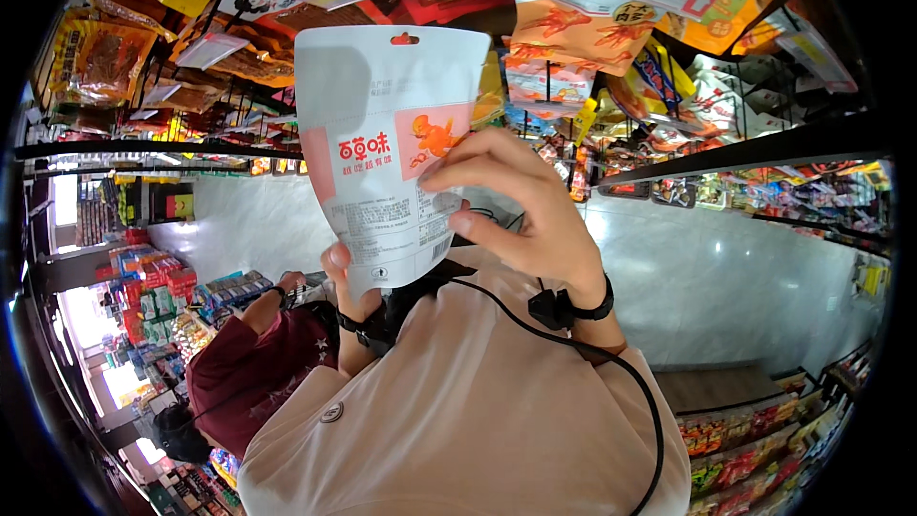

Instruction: Browsing and examining various packaged snacks in a supermarket aisle.

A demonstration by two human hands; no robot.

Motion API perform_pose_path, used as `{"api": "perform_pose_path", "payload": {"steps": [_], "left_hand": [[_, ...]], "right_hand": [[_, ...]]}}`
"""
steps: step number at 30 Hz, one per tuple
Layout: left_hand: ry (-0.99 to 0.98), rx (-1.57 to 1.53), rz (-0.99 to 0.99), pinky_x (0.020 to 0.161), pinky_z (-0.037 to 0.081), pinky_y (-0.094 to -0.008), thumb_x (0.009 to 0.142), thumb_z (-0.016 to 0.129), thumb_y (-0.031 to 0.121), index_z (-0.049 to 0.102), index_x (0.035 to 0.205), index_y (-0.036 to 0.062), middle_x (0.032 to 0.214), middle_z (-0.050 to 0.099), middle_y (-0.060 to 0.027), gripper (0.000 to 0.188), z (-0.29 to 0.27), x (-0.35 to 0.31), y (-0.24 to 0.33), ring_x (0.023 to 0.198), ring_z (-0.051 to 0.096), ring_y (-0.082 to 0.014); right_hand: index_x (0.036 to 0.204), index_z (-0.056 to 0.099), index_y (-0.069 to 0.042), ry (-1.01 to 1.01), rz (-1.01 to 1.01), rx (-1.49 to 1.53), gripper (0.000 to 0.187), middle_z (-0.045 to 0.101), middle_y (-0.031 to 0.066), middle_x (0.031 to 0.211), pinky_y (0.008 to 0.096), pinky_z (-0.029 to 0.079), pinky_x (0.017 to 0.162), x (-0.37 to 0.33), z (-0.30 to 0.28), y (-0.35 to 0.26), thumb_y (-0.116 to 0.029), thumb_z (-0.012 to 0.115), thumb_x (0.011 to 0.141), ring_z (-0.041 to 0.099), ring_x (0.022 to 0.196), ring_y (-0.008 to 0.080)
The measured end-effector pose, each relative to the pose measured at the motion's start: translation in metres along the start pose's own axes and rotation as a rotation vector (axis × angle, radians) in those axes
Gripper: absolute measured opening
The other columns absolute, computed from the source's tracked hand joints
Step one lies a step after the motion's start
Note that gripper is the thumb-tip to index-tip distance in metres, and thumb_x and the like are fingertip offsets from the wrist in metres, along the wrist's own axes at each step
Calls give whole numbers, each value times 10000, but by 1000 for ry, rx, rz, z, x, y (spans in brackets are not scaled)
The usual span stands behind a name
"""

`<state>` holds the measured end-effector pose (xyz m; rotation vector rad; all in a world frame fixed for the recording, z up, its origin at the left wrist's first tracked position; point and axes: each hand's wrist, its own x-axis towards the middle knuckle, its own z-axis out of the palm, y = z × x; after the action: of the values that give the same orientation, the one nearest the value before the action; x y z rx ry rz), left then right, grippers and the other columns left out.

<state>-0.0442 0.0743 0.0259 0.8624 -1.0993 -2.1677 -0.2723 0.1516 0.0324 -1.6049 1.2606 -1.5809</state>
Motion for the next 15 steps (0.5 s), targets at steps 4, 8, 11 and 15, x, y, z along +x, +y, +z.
{"api": "perform_pose_path", "payload": {"steps": [4, 8, 11, 15], "left_hand": [[-171, -169, -53, 1096, 483, -531, 780, 715, 612, 418, 1540, -20, 1509, 535, -227, 1032, -10, 14, 2, 1317, 576, -393], [-460, -711, -1, 1123, 466, -490, 824, 600, 669, 364, 1549, -45, 1523, 499, -254, 1045, -15, 18, -12, 1320, 577, -384], [-267, -590, -13, 1102, 486, -473, 884, 542, 654, 395, 1529, -56, 1498, 529, -249, 970, -60, 13, -39, 1301, 592, -377], [-298, -731, -19, 1071, 511, -446, 971, 438, 632, 448, 1495, -61, 1463, 571, -235, 869, -53, 16, -38, 1270, 617, -351]], "right_hand": [[1168, 746, -47, 158, 64, 2, 355, 640, 87, 1130, 314, 495, 844, -6, 0, 3, -22, 718, 814, 606, 1050, 209], [1205, 751, -63, 233, 110, -66, 400, 617, 80, 1167, 303, 488, 836, -10, -10, 8, -27, 727, 807, 588, 1065, 206], [1235, 748, -74, 275, 128, -136, 425, 572, 104, 1288, 334, 497, 881, -12, -8, 9, -50, 747, 811, 566, 1128, 234], [1369, 667, -98, 327, 198, -195, 567, 523, 139, 1438, 371, 498, 962, -12, -4, 10, -114, 788, 815, 543, 1237, 279]]}}
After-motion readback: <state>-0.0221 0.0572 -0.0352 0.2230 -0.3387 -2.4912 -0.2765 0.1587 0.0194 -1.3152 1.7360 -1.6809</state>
